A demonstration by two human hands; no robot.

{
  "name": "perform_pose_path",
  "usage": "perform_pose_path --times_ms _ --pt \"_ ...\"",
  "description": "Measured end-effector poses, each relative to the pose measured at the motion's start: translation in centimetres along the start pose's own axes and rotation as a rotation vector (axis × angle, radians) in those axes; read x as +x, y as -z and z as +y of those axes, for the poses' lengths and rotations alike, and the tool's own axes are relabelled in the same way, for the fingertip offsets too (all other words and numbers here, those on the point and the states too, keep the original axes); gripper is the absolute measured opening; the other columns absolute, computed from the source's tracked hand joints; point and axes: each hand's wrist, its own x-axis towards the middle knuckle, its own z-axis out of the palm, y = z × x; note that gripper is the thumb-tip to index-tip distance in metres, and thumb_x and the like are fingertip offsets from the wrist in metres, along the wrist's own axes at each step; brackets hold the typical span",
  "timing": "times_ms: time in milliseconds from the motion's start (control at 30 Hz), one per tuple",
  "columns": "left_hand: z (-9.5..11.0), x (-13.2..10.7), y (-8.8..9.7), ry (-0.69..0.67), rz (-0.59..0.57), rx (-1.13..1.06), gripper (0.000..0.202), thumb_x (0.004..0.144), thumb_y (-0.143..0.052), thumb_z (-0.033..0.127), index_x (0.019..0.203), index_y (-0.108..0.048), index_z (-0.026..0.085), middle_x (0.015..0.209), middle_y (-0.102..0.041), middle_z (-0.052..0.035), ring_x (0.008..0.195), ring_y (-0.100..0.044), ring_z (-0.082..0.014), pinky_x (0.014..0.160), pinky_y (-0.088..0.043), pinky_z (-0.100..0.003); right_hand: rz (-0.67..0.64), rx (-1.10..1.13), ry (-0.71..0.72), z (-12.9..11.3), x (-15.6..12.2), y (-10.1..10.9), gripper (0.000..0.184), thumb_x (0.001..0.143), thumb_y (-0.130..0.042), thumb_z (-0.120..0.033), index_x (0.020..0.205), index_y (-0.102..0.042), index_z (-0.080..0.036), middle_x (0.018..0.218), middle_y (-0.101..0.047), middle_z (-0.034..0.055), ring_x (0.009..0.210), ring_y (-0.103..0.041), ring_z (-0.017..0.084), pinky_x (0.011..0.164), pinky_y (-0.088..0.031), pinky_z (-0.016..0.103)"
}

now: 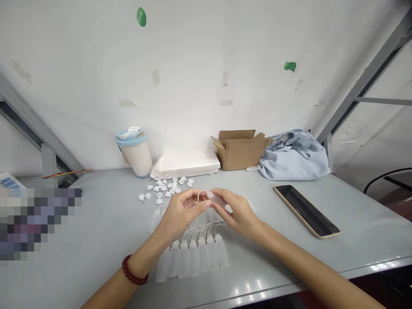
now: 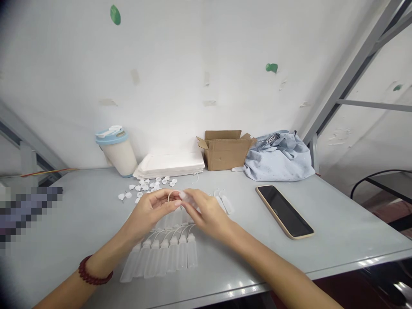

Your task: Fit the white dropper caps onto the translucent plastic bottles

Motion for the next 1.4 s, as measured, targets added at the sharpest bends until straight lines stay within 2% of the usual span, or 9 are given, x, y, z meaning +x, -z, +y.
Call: perform_pose_path --times_ms 100,167,333,433,633,867,1000,1200,1400 --pt "0.0 -0.1 -0.1 -0.082 0.000 0.079 0.020 0.079 -0.062 0.030 0.095 -0.063 0.018 0.091 -0.066 -0.0042 0.086 -0.062 -0.0181 0.078 -0.051 -0.031 -0.049 0.411 -0.285 -0.6 0.5 0.5 0.022 0.091 -0.047 -0.031 0.106 -0.055 -0.018 0.083 -0.067 0.0045 0.070 -0.063 0.014 0.065 -0.052 0.028" --pt "-0.4 -0.2 -0.2 -0.216 0.071 0.257 0.020 0.079 -0.061 0.027 0.097 -0.062 0.019 0.093 -0.065 -0.0050 0.086 -0.061 -0.0189 0.076 -0.051 -0.033 -0.078 0.630 -0.406 -0.9 0.9 0.9 0.023 0.090 -0.048 -0.034 0.103 -0.057 -0.018 0.086 -0.067 0.0052 0.071 -0.063 0.014 0.067 -0.052 0.028" --pt "-1.4 -0.2 -0.7 -0.687 0.237 0.700 0.031 0.080 -0.062 0.019 0.110 -0.055 0.018 0.108 -0.058 -0.0096 0.102 -0.052 -0.0233 0.087 -0.045 -0.040 -0.121 0.879 -0.577 -1.0 1.3 1.4 0.025 0.088 -0.051 -0.038 0.099 -0.059 -0.017 0.093 -0.068 0.0078 0.075 -0.065 0.015 0.072 -0.051 0.031" --pt "-1.6 -0.2 -0.8 -0.788 0.205 0.762 0.037 0.079 -0.065 0.021 0.114 -0.052 0.016 0.108 -0.057 -0.0104 0.103 -0.050 -0.0244 0.088 -0.045 -0.041 -0.152 0.936 -0.602 -1.1 1.4 1.5 0.025 0.087 -0.052 -0.038 0.100 -0.059 -0.017 0.095 -0.068 0.0084 0.079 -0.066 0.017 0.075 -0.050 0.034" --pt "-1.7 -0.2 -0.9 -0.796 0.149 0.815 0.043 0.079 -0.065 0.024 0.119 -0.050 0.015 0.113 -0.057 -0.0119 0.108 -0.047 -0.0266 0.093 -0.043 -0.044 -0.247 0.887 -0.564 -1.4 1.4 2.3 0.026 0.090 -0.050 -0.037 0.101 -0.059 -0.016 0.089 -0.067 0.0070 0.083 -0.064 0.017 0.073 -0.049 0.031" --pt "-1.8 -0.6 -1.3 -0.781 0.116 0.784 0.042 0.079 -0.066 0.024 0.117 -0.051 0.015 0.113 -0.058 -0.0117 0.109 -0.047 -0.0265 0.093 -0.043 -0.044 -0.386 0.627 -0.497 -0.5 1.6 3.7 0.029 0.088 -0.051 -0.040 0.095 -0.063 -0.015 0.074 -0.063 0.0026 0.070 -0.061 0.014 0.061 -0.049 0.025" --pt "-1.4 -1.4 -2.3 -0.688 0.052 0.755 0.043 0.077 -0.068 0.026 0.115 -0.050 0.017 0.111 -0.058 -0.0112 0.106 -0.047 -0.0274 0.090 -0.044 -0.045 -0.671 0.504 -0.502 -0.5 1.9 5.7 0.032 0.090 -0.046 -0.041 0.083 -0.062 -0.014 0.070 -0.064 0.0027 0.063 -0.063 0.014 0.050 -0.044 0.022" --pt "-1.1 -3.0 -4.0 -0.454 -0.228 0.779 0.036 0.069 -0.075 0.028 0.097 -0.055 0.019 0.101 -0.061 -0.0068 0.095 -0.050 -0.0266 0.080 -0.049 -0.042 -1.205 0.338 -0.606 -0.4 2.0 7.4 0.027 0.089 -0.043 -0.033 0.079 -0.059 -0.014 0.069 -0.068 0.0043 0.055 -0.063 0.013 0.041 -0.039 0.018" --pt "-1.5 -3.6 -4.5 -0.379 -0.339 0.847 0.036 0.068 -0.075 0.034 0.093 -0.056 0.017 0.100 -0.060 -0.0073 0.094 -0.049 -0.0270 0.079 -0.048 -0.042 -1.290 0.327 -0.581 -0.2 2.0 6.7 0.020 0.085 -0.043 -0.025 0.081 -0.058 -0.015 0.069 -0.066 0.0031 0.055 -0.062 0.012 0.040 -0.037 0.017"
